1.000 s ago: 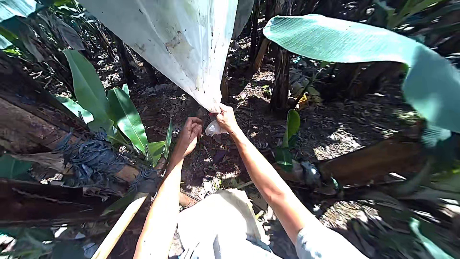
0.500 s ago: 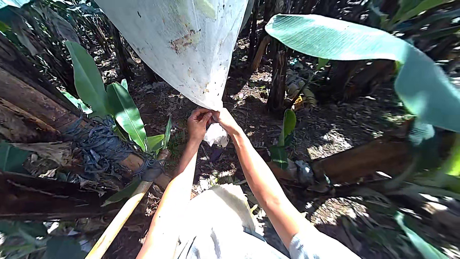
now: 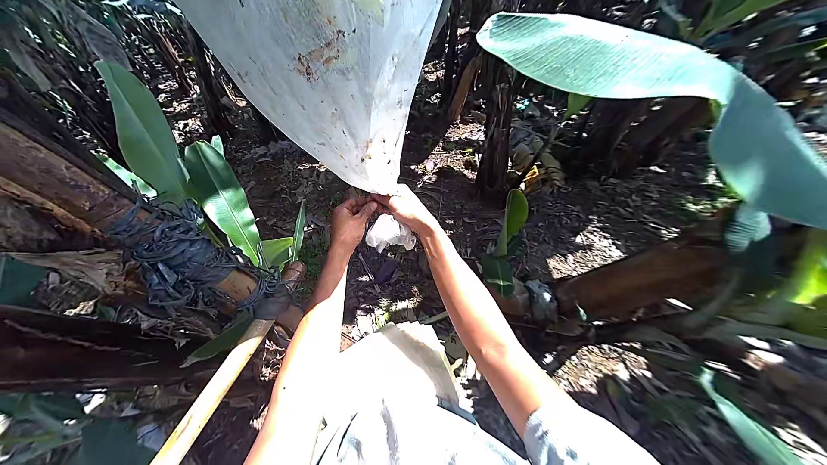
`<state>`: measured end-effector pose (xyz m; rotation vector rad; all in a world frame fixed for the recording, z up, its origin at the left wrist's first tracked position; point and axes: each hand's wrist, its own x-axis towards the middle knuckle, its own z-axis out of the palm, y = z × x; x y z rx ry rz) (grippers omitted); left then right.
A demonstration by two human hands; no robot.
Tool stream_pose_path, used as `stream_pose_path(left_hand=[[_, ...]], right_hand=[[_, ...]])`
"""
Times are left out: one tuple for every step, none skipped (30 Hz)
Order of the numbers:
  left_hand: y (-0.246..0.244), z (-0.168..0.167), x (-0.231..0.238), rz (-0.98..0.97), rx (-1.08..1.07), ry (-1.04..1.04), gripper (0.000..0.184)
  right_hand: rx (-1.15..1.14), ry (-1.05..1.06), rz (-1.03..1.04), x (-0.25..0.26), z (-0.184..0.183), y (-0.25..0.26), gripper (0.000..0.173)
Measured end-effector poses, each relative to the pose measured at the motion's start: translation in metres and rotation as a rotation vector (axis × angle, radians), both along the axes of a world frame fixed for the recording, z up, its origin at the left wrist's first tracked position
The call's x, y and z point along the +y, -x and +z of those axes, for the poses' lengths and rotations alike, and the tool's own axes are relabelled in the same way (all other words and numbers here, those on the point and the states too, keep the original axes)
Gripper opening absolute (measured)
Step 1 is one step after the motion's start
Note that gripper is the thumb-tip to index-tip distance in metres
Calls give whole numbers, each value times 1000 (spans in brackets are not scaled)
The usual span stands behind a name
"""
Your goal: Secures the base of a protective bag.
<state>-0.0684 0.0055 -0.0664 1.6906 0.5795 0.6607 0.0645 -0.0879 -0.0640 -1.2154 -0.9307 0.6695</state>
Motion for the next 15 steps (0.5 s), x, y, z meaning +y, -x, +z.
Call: stream_pose_path(left_hand=[[1,1,-1,5,46,-36,23],[1,3,-3,7,90,-75,25],[-1,2,-5,13,123,-112,26],[-3,1,-8,22,152,-149,26],[-5,-2,-11,26,166,-172,25],[-7,-4,-15,35,160,-183,25],[-7,-7,-20,42,141,-179,26],[-4,-10,-21,48,116,-147,27],[0,-12,-20,34,88,-101,29],[2,-14,-18,4,75,-70,31],[1,-13,-17,-40,80,-48,36],[2,-11,-15,-73,90,-42,42],[4,-10,-14,-87,98,-50,46],[5,-7,-13,-83,93,-57,44],[4,-4,-11,-78,73,-52,39]], right_hand=[[-81,25,-54,2,-3,0,18],[-164,60,-124,5,-5,0,16],[-250,95,-201,7,-6,1,14],[-328,131,-280,8,-7,2,13],[-376,155,-349,9,-6,4,13],[-394,165,-403,12,-6,4,13],[-395,172,-423,14,-8,2,14],[-389,171,-409,16,-10,0,14],[-383,172,-373,17,-11,-2,14],[-380,171,-333,17,-12,-6,14],[-377,169,-295,16,-10,-11,14],[-365,156,-258,14,-9,-16,14],[-335,137,-219,12,-8,-17,14],[-288,108,-179,11,-7,-17,15],[-235,69,-144,10,-6,-17,17]])
